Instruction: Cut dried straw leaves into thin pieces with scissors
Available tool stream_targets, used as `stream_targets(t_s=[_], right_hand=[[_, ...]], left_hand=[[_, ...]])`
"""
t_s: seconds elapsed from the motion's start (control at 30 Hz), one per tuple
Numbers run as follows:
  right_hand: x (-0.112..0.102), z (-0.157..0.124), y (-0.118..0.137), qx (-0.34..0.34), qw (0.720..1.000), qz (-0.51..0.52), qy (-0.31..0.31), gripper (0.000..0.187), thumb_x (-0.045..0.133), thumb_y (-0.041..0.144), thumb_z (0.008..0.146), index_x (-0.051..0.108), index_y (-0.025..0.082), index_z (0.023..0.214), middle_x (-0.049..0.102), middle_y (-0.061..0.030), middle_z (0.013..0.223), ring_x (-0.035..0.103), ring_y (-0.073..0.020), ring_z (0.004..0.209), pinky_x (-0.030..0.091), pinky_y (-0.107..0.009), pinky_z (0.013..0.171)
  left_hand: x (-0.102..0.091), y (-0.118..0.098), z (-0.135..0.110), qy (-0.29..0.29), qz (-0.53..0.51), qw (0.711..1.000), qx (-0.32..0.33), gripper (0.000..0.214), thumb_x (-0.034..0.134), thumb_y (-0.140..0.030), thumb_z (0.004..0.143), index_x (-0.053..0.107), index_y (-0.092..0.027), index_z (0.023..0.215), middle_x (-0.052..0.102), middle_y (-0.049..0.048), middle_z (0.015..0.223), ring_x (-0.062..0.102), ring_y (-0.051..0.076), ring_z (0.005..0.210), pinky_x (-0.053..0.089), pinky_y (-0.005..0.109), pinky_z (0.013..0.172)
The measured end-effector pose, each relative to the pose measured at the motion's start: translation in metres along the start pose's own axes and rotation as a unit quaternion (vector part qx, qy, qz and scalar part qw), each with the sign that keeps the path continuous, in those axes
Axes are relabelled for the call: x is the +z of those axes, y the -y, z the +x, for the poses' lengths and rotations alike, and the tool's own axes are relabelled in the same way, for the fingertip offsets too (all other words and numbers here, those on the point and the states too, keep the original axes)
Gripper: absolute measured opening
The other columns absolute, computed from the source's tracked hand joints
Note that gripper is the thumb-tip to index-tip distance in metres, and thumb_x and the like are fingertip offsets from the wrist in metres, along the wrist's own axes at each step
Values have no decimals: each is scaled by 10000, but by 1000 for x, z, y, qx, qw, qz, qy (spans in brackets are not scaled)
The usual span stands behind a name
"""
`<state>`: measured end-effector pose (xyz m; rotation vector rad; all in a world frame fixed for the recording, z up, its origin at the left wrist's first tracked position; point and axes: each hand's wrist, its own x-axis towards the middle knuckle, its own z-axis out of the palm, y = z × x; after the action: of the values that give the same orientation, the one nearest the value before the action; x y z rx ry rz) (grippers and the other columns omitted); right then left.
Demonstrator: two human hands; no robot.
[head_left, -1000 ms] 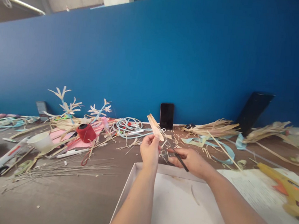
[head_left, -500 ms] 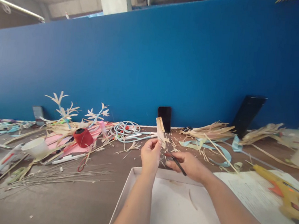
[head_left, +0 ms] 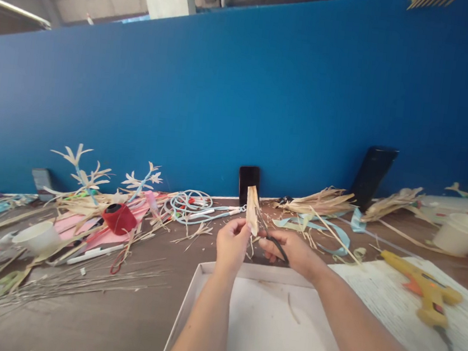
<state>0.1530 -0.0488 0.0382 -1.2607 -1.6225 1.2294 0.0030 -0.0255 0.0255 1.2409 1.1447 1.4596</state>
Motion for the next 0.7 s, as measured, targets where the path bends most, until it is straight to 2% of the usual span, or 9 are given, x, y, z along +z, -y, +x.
stream_targets(t_s=[0.13, 0.27, 0.5, 0.7], right_hand=[[-9, -1, -3, 38, 997, -31, 64, 537, 644, 503, 695, 630, 127, 1077, 579, -6, 593, 508, -119, 541, 406, -239, 538], [-20, -4, -5, 47, 992, -52, 104, 551, 637, 515, 698, 616, 124, 1086, 583, -1, 563, 497, -103, 496, 391, -222, 509], [-18, -7, -3, 35, 994, -39, 93, 364, 635, 493, 699, 607, 149, 814, 597, -4, 550, 500, -99, 469, 381, -208, 471], [-15, -4, -6, 22, 997, -39, 65, 361, 660, 498, 668, 611, 160, 784, 595, 4, 546, 498, -97, 465, 401, -217, 486]], left_hand=[[-5, 0, 4, -46, 22, 999, 15, 255, 580, -347, 704, 682, -155, 837, 603, 5, 602, 504, 100, 528, 394, 206, 517], [-12, 3, 8, -88, 92, 991, 27, 229, 540, -319, 741, 674, -163, 843, 641, 26, 694, 539, 120, 594, 412, 229, 585], [-14, 8, 9, -103, 197, 971, 92, 186, 536, -278, 750, 683, -202, 836, 615, 47, 809, 545, 154, 714, 405, 276, 708], [-12, 7, 5, -69, 184, 973, 121, 190, 523, -327, 774, 659, -196, 794, 600, 39, 789, 528, 137, 668, 396, 251, 660]])
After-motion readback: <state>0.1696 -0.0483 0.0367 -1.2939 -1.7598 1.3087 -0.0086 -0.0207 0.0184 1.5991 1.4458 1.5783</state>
